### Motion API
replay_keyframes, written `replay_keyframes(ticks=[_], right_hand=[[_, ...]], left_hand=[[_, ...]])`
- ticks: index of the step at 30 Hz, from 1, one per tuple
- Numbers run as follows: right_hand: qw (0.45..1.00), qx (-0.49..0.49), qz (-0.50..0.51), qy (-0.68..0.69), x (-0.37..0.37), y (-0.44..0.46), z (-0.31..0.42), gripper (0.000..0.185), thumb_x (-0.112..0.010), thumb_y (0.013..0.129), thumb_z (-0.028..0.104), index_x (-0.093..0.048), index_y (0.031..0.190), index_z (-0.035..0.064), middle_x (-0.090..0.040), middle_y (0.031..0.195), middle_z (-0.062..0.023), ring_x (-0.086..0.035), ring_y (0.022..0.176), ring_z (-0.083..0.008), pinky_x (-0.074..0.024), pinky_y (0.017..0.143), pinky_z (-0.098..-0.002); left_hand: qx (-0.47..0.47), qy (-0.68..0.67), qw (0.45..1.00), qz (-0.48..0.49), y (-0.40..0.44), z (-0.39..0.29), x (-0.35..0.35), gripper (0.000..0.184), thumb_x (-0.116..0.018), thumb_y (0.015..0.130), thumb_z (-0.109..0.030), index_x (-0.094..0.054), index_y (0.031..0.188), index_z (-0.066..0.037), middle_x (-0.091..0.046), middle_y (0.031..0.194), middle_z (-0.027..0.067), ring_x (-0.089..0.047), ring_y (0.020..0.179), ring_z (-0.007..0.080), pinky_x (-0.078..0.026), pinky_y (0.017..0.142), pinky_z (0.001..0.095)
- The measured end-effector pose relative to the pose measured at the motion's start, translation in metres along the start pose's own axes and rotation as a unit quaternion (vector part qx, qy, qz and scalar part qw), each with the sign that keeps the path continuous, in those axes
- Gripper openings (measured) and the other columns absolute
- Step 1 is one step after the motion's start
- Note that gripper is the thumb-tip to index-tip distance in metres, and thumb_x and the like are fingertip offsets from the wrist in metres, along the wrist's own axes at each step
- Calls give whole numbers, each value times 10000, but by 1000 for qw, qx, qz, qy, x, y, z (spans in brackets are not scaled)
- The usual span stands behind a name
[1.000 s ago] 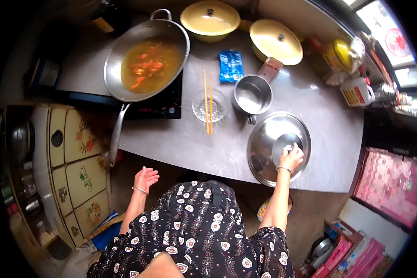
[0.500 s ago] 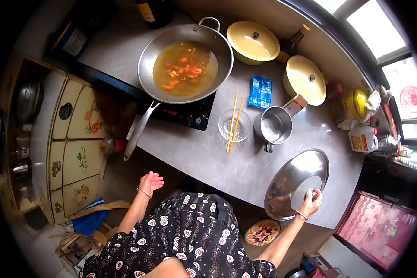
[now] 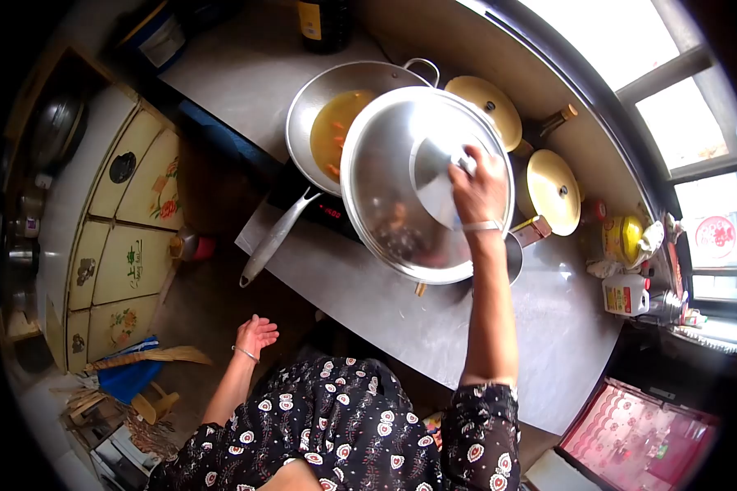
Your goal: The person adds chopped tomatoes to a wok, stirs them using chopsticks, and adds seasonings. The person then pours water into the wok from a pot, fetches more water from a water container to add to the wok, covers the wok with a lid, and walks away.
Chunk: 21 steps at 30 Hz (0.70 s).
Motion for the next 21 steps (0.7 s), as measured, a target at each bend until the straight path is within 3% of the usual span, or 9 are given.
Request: replay_keyframes(ticks=[1, 3, 9, 21], right_hand=[[999, 34, 0, -16, -18, 14, 18, 284, -624, 692, 162, -606, 960, 71, -552, 874, -176, -549, 835, -335, -442, 770, -385], [998, -12, 53, -21, -55, 39, 34, 294, -624, 682, 176, -608, 963, 91, -542, 881, -187, -559, 835, -336, -455, 756, -392], [994, 4, 86, -71, -129, 81, 50, 340, -610, 699, 180, -620, 1035, 127, -540, 972, -213, -573, 886, -360, -473, 792, -404], [993, -14, 101, -60, -162, 102, 67, 328, -610, 712, 167, -605, 1038, 139, -529, 985, -195, -545, 945, -350, -459, 796, -419]], left_hand=[[-2, -10, 1000, -7, -1, 3, 8, 559, -541, 838, -500, -515, 1030, 25, -621, 916, 194, -639, 748, 280, -532, 641, 368], [1, -33, 999, -27, -4, 10, 23, 553, -553, 832, -496, -514, 1020, 23, -623, 902, 197, -640, 731, 283, -536, 622, 374], [7, -85, 994, -70, -12, 37, 61, 543, -570, 820, -496, -510, 990, 16, -626, 876, 203, -641, 690, 292, -541, 587, 381], [11, -69, 995, -76, -7, 26, 56, 545, -518, 858, -479, -513, 1014, 43, -629, 874, 200, -635, 666, 266, -534, 581, 356]])
Point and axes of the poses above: each hand's wrist, its own y-axis towards the middle knuckle, its own x-axis out of the back of the hand, z = x × y, the point moved 5 cm from there along y, towards the middle knuckle
